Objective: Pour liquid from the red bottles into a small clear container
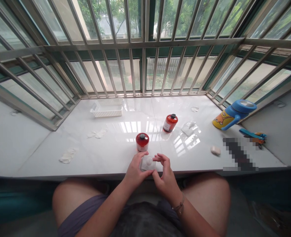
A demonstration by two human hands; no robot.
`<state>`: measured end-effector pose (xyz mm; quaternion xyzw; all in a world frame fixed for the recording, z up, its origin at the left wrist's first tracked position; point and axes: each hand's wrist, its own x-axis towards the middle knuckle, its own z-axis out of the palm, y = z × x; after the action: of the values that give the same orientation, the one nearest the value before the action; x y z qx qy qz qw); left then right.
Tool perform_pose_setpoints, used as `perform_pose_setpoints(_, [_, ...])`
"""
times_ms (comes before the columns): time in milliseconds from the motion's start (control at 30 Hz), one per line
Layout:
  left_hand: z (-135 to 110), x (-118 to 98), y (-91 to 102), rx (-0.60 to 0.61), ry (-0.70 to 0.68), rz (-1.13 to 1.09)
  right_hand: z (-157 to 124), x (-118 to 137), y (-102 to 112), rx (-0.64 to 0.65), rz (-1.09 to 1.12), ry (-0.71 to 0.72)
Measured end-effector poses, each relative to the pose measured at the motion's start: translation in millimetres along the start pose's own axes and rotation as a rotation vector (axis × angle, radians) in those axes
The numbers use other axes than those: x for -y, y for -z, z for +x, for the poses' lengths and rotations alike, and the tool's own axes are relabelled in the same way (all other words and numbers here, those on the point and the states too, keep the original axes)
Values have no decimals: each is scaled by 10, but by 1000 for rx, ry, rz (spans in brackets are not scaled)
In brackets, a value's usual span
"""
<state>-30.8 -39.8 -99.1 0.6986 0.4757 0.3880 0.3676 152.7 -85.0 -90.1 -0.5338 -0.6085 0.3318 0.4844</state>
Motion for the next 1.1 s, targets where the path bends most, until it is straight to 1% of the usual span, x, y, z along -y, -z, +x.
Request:
perform_pose_setpoints(100, [2,-3,6,5,-2,0,-16,-20,-4,-66,-43,4])
perform_pose_setpoints(133, [3,-4,7,6,-3,-2,-16,-15,-4,-59,-32,12])
perform_pose_setpoints(267, [7,2,7,9,-9,-8,-4,20,-2,61,63,22])
perform_pose_setpoints(300, [8,5,7,11,-9,-8,-2,20,0,60,66,15])
perform_pose_setpoints(400, [10,11,9,17,-5,-6,1,4,12,-45,10,-2])
perform_pose_setpoints(467, [9,13,7,15,-4,-2,4,4,17,-81,-13,9])
perform_pose_setpoints(567, [5,13,-7,1,-20,9,14,31,7,-11,21,43])
perform_pose_setpoints(633, [0,12,-23,-11,-32,16,30,45,-11,34,31,29])
perform_pose_setpoints(700, [-6,11,-42,-28,-43,30,61,46,-26,23,-3,3])
perform_pose_setpoints(767, [-10,9,-64,-58,-61,55,109,42,-26,-16,-61,-5])
perform_pose_setpoints(833, [-11,7,-89,-96,-86,81,169,45,-12,-42,-119,21])
perform_pose_setpoints(933, [0,3,-137,-141,-107,108,243,60,11,-56,-186,96])
perform_pose_setpoints(1100, [52,-4,-265,-189,-117,151,263,50,2,-88,-262,164])
